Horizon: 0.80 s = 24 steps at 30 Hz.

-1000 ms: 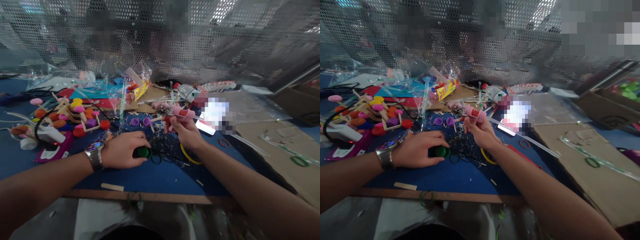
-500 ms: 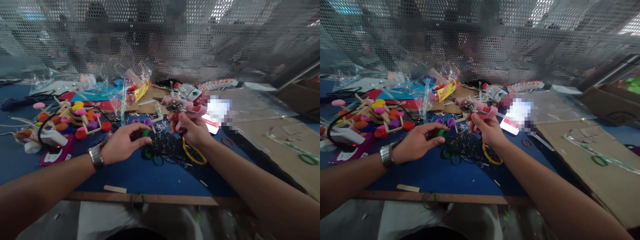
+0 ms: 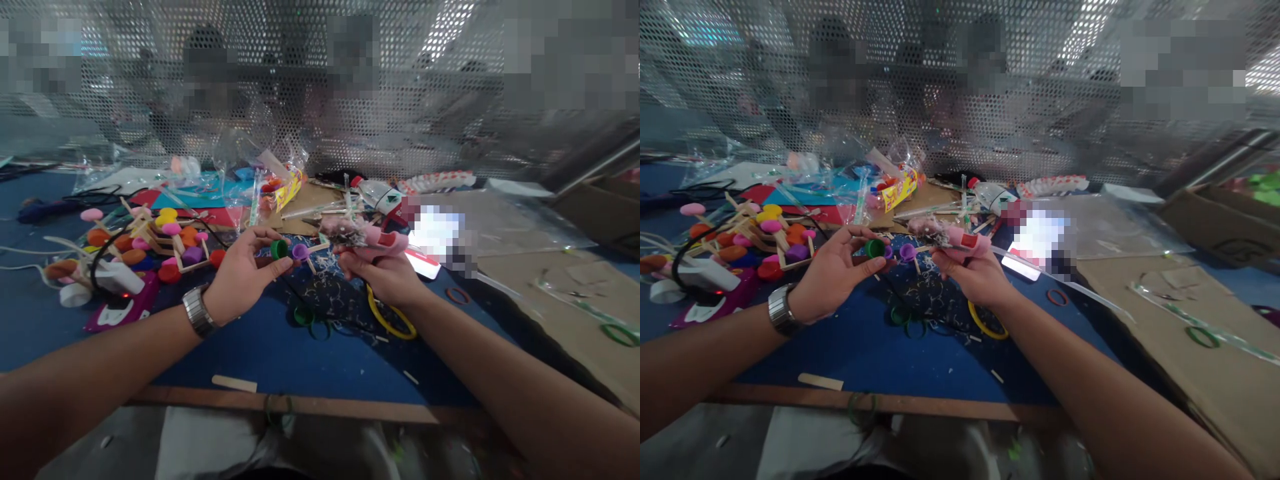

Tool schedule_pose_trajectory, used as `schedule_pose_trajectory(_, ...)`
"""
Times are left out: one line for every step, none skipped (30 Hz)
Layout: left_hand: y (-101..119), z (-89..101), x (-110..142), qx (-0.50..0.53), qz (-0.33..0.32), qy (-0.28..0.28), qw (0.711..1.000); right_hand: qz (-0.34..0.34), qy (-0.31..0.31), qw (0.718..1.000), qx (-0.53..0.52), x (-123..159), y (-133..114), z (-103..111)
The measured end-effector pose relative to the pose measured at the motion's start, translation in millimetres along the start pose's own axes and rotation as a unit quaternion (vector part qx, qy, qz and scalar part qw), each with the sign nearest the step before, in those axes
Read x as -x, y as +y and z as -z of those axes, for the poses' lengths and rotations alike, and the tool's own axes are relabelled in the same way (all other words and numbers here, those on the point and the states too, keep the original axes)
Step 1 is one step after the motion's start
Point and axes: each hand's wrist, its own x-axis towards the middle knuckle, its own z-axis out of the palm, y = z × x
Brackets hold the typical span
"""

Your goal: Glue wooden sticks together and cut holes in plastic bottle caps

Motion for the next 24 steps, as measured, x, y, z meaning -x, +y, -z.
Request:
schedule_pose_trajectory(-1, -0.2, 0, -0.001, -0.006, 0.008, 1.000, 0.002, 0.005, 1.000, 0.030, 0, 0, 0)
schedule_pose_trajectory(-1, -0.4, -1, 0.001, -0.008, 0.011, 1.000, 0.012, 0.004, 0.998, 0.059, 0, 0, 1)
schedule_pose_trajectory(-1, -0.6, -1, 0.009, -0.004, 0.011, 1.000, 0.029, -0.002, 0.996, 0.083, -1, 0, 1)
schedule_pose_trajectory(-1, -0.7, 0, 0.022, 0.004, 0.007, 1.000, 0.053, -0.013, 0.993, 0.104, -1, 0, 1)
schedule_pose_trajectory(0, -0.9, 0, 0.038, 0.014, 0.003, 0.999, 0.079, -0.022, 0.989, 0.120, -2, 0, 2)
schedule_pose_trajectory(0, -1.0, 0, 0.054, 0.022, -0.001, 0.998, 0.103, -0.026, 0.986, 0.131, -2, 0, 2)
schedule_pose_trajectory(0, -1.0, 1, 0.065, 0.026, -0.004, 0.998, 0.120, -0.024, 0.983, 0.137, -2, 0, 1)
schedule_pose_trajectory(1, -1.1, 1, 0.071, 0.025, -0.005, 0.997, 0.129, -0.017, 0.982, 0.138, -2, -1, 1)
schedule_pose_trajectory(1, -1.1, 1, 0.071, 0.020, -0.006, 0.997, 0.133, -0.010, 0.982, 0.137, -2, -2, 1)
schedule_pose_trajectory(1, -1.1, 1, 0.064, 0.014, -0.006, 0.998, 0.136, -0.005, 0.981, 0.136, -1, -3, 0)
schedule_pose_trajectory(1, -1.1, 2, 0.055, 0.005, -0.004, 0.998, 0.139, -0.001, 0.981, 0.138, 0, -4, 0)
schedule_pose_trajectory(1, -1.1, 2, 0.045, -0.005, -0.002, 0.999, 0.144, 0.005, 0.979, 0.144, 0, -5, 0)
schedule_pose_trajectory(0, -1.0, 1, 0.037, -0.015, -0.001, 0.999, 0.155, 0.015, 0.976, 0.151, 1, -7, 0)
schedule_pose_trajectory(0, -0.9, 1, 0.034, -0.024, -0.003, 0.999, 0.170, 0.027, 0.972, 0.159, 2, -8, 0)
schedule_pose_trajectory(0, -0.8, 1, 0.037, -0.031, -0.007, 0.999, 0.184, 0.042, 0.968, 0.165, 3, -9, 0)
schedule_pose_trajectory(0, -0.6, 0, 0.044, -0.036, -0.015, 0.998, 0.195, 0.055, 0.965, 0.168, 4, -10, 1)
schedule_pose_trajectory(-1, -0.4, 0, 0.051, -0.038, -0.022, 0.998, 0.198, 0.064, 0.963, 0.170, 4, -10, 2)
schedule_pose_trajectory(-1, -0.3, 0, 0.058, -0.038, -0.027, 0.997, 0.195, 0.066, 0.964, 0.170, 5, -11, 2)
schedule_pose_trajectory(-1, -0.1, 0, 0.061, -0.039, -0.031, 0.997, 0.187, 0.059, 0.966, 0.168, 6, -11, 3)
schedule_pose_trajectory(-1, -0.1, 0, 0.062, -0.040, -0.032, 0.997, 0.174, 0.047, 0.970, 0.165, 6, -10, 4)
schedule_pose_trajectory(0, -0.1, 0, 0.061, -0.044, -0.033, 0.997, 0.162, 0.033, 0.973, 0.162, 7, -10, 5)
schedule_pose_trajectory(0, -0.2, 0, 0.060, -0.051, -0.034, 0.996, 0.153, 0.018, 0.975, 0.159, 7, -10, 6)
schedule_pose_trajectory(0, -0.3, 1, 0.057, -0.059, -0.035, 0.996, 0.148, 0.006, 0.977, 0.156, 7, -11, 7)
schedule_pose_trajectory(1, -0.5, 2, 0.053, -0.068, -0.037, 0.996, 0.146, -0.005, 0.977, 0.153, 7, -11, 7)
